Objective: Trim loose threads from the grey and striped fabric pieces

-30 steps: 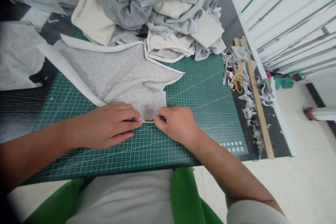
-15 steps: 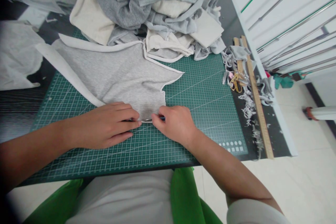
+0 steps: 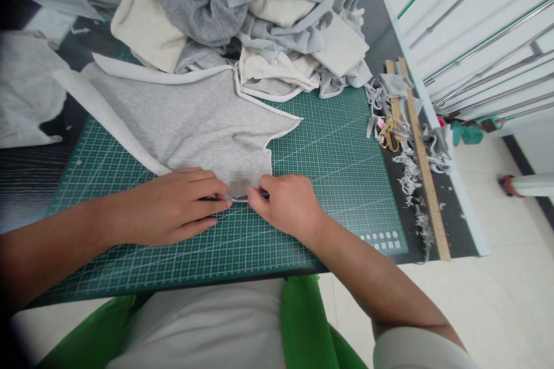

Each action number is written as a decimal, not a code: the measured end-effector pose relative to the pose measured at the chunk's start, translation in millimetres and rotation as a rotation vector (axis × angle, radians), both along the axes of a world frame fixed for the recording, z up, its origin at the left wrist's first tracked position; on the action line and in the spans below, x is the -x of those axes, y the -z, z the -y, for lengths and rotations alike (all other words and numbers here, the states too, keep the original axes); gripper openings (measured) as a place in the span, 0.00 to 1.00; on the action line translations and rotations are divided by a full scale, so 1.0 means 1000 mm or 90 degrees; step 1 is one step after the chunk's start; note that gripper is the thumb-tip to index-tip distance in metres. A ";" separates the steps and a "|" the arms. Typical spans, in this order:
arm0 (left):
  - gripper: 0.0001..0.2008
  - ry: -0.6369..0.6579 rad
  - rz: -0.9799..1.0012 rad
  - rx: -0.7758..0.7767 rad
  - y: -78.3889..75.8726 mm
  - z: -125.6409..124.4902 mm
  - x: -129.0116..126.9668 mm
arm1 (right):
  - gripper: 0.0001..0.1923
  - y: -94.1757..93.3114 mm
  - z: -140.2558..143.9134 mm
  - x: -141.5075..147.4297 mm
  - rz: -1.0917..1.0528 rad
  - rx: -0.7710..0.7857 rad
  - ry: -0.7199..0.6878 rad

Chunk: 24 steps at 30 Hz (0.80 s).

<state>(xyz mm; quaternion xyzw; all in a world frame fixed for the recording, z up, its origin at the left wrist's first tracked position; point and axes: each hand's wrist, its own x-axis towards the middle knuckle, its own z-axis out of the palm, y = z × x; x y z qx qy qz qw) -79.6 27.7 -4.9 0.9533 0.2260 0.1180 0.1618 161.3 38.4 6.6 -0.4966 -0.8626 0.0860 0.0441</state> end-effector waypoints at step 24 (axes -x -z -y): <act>0.09 -0.036 0.090 0.049 0.002 -0.003 0.005 | 0.20 0.004 0.000 0.001 0.043 -0.037 -0.010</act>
